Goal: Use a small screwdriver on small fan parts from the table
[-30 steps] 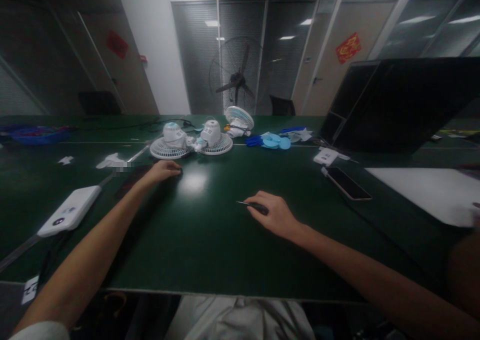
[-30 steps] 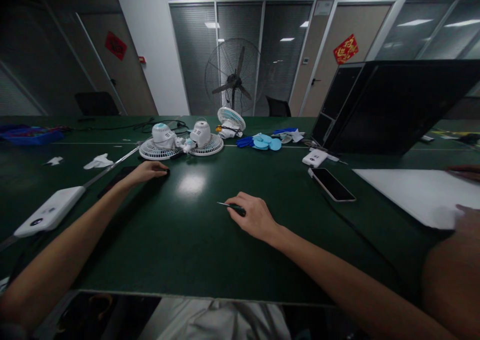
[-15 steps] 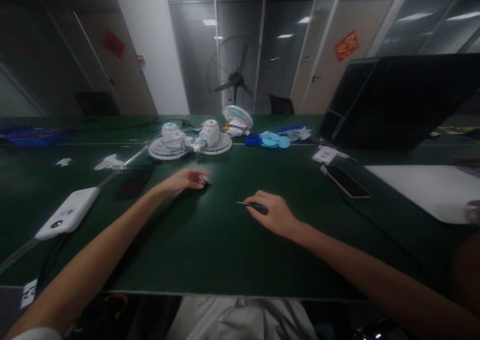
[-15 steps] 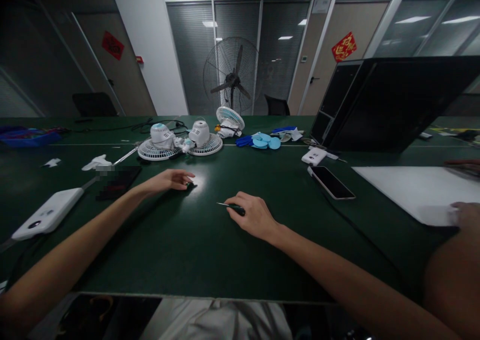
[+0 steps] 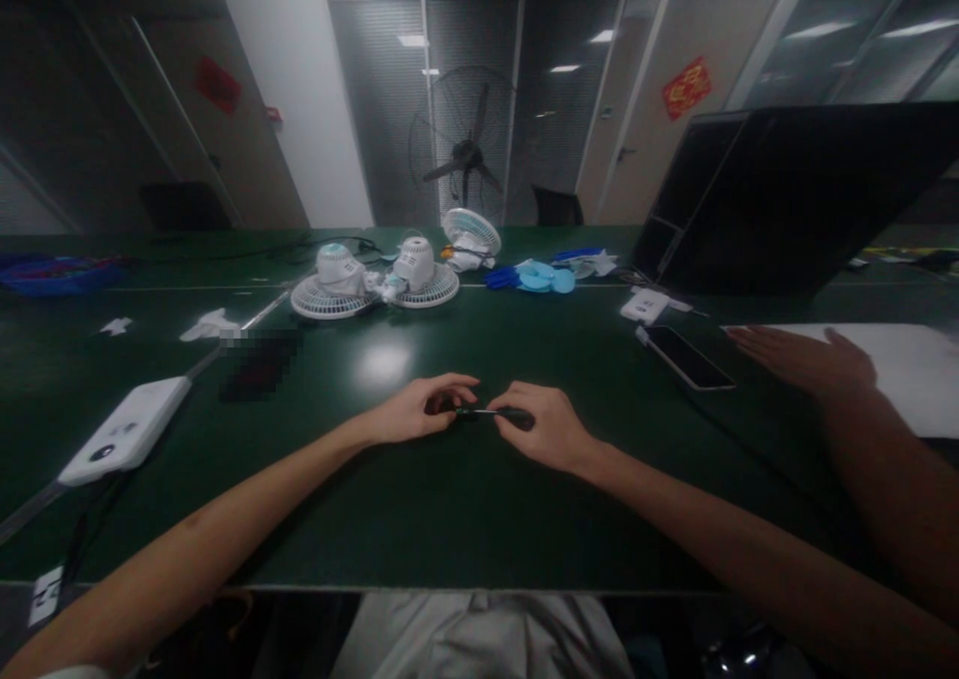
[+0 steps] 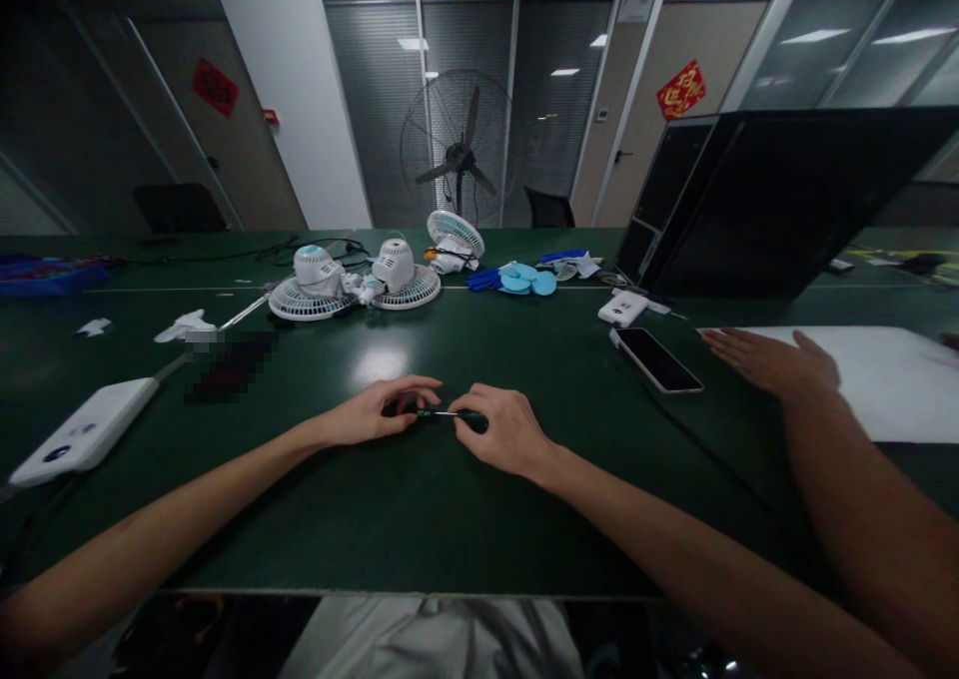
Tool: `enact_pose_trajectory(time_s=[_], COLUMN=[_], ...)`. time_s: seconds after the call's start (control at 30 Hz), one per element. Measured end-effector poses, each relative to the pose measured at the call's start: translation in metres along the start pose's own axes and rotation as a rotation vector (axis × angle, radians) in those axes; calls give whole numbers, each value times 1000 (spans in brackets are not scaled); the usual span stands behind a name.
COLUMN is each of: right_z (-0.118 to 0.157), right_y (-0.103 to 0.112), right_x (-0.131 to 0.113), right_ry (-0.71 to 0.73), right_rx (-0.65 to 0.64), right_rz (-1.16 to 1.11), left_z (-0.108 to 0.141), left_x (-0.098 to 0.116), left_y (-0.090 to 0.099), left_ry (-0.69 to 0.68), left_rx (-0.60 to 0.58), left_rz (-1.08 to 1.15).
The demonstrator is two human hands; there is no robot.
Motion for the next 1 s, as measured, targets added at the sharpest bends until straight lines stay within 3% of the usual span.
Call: enact_pose_trajectory(time_s=[0.2, 0.5, 1.0], right_z=[0, 1, -5], right_y=[1, 2, 0], right_x=[-3, -5, -2], right_ry=[-10, 22, 29], right_rx=[-6, -53, 34], right_rz=[6, 7, -53], left_z=[-4, -4, -5], left_x=[-2, -1, 0], left_y=[-5, -8, -8], left_ry=[-3, -41, -46], left_rx=[63, 50, 9], left_rz=[-52, -21, -3])
Point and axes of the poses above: each hand's wrist, its own z-axis away from the middle knuckle, its own y-axis out of the back of the hand, x = y × z, the point moved 2 cm from there along -z, towards the middle knuckle, and after that the axes turned 15 degrees about -x, right-handed, at the moved point
